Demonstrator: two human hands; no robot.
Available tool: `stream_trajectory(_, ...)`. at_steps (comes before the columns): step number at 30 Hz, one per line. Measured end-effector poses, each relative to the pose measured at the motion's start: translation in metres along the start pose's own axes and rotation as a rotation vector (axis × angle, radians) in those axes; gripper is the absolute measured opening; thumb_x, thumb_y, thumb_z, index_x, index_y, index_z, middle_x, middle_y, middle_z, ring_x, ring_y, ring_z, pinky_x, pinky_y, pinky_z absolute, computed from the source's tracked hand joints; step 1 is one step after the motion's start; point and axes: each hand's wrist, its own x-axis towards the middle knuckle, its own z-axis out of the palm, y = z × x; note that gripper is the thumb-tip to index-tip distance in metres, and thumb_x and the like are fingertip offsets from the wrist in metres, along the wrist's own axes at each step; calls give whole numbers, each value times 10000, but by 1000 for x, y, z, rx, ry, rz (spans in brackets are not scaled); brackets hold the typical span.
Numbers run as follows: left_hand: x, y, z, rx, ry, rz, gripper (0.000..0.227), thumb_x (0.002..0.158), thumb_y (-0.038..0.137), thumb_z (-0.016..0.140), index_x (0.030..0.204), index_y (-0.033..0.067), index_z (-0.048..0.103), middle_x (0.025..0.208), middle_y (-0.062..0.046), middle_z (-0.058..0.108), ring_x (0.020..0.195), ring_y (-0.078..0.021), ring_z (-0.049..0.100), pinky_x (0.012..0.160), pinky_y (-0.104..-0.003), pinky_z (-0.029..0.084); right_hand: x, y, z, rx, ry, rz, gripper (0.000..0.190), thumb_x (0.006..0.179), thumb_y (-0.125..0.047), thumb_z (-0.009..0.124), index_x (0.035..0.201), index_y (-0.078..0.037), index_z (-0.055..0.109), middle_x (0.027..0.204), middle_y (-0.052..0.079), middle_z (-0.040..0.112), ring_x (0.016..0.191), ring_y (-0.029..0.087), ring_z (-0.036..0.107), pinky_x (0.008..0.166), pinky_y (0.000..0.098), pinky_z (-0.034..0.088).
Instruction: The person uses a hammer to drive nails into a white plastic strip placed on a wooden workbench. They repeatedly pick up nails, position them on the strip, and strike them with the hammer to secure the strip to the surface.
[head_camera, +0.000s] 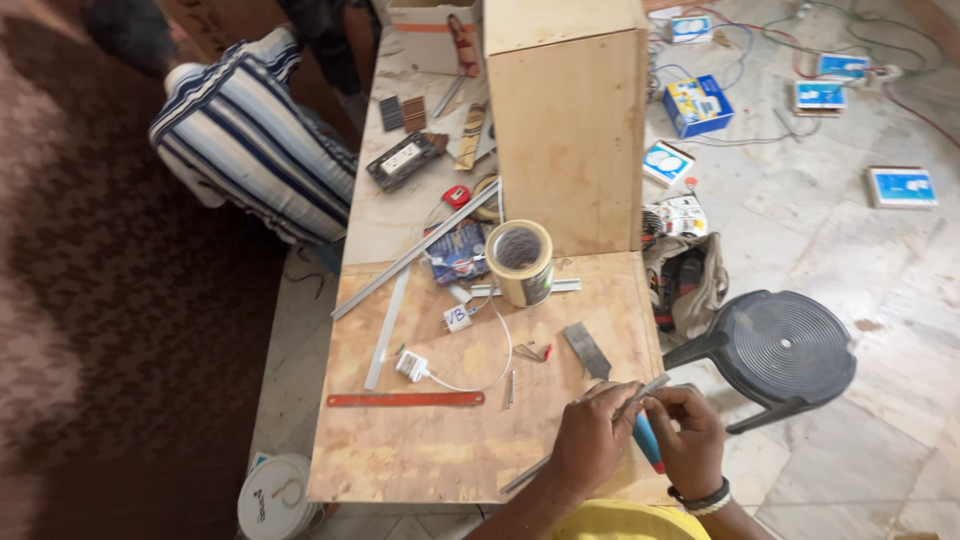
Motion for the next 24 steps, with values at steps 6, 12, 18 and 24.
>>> stream_trajectory(6,5,-5,9,12,-45,-40,208,965,87,673,1146,-15,694,1092,-197,733,994,-386,709,845,-429,572,12,-54,2,-404,70,-283,185,770,-35,796,943,-50,731,857,38,667,689,110,618,628,243,499)
stream_trajectory(12,2,-9,19,30,-95,-50,349,932,53,670,1268,-35,636,1157,-235,705,1047,-401,697,871,-436,567,12,-43,-1,-355,75,-130,143,773,-23,791,904,-46,740,804,38,654,647,127,611,600,262,504)
stream_trajectory(18,3,-20,27,-9,-97,-29,385,945,31,626,1325,-28,615,1200,-255,706,1109,-401,700,907,-428,575,13,-33,-1,-328,98,-174,129,764,-33,779,880,-53,726,779,26,639,641,115,601,592,251,503)
stream_trajectory(24,6,-24,27,2,-87,-46,372,960,37,609,1325,-39,604,1207,-246,709,1110,-392,703,903,-421,573,18,-35,0,-347,85,-147,116,766,-34,781,873,-59,744,765,23,645,633,110,606,582,253,509)
